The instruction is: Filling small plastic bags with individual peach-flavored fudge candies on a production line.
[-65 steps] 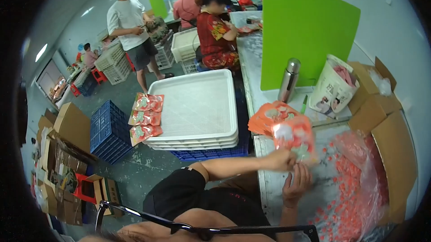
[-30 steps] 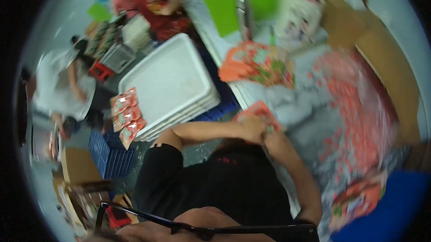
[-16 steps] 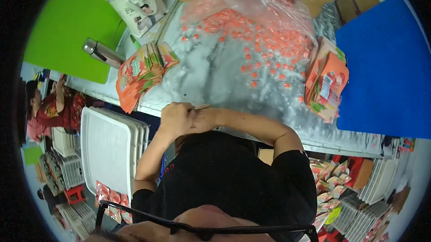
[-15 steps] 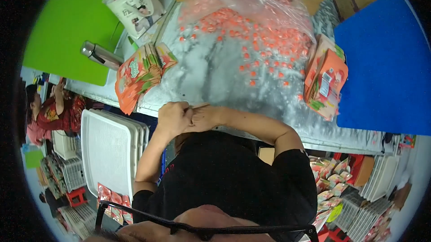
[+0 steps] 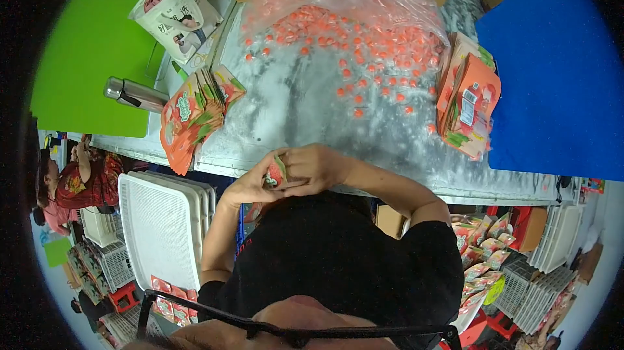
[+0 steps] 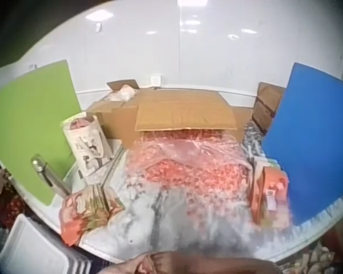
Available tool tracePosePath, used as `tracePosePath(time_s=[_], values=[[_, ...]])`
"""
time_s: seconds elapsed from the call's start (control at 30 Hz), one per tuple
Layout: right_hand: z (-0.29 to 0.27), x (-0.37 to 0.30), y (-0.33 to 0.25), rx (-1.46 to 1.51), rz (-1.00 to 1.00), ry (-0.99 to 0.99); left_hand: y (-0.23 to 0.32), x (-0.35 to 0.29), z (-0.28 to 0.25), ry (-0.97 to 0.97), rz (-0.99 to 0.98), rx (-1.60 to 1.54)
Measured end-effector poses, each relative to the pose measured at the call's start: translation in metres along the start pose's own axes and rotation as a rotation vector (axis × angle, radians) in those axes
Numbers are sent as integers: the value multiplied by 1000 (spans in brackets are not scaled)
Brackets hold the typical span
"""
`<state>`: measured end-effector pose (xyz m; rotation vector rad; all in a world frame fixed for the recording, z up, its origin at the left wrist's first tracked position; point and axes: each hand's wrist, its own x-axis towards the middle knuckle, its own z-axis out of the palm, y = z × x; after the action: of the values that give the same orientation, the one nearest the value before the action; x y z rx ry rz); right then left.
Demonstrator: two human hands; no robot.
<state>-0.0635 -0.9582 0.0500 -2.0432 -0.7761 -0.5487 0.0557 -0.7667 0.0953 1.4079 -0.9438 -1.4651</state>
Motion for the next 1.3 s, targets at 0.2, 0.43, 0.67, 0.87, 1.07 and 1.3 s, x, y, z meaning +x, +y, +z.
tracePosePath(time_s=[0.2, 0.43, 0.67, 0.87, 1.07, 1.3], values=[[-53, -52, 66, -879, 700, 194, 4, -9, 6, 229, 183, -172], [-48, -56, 111, -882, 948, 20, -10, -19, 13, 354, 189, -210], [-27, -45, 93, 102, 886, 346, -15, -37, 7, 444, 246, -292], [-30, -73, 78, -13, 775, 348, -28, -50, 0, 590, 236, -327], [-9, -63, 49, -538, 671, 16, -39, -56, -2, 622, 237, -290], [-5, -66, 48, -550, 687, 56, -32, -56, 0, 648, 238, -272]])
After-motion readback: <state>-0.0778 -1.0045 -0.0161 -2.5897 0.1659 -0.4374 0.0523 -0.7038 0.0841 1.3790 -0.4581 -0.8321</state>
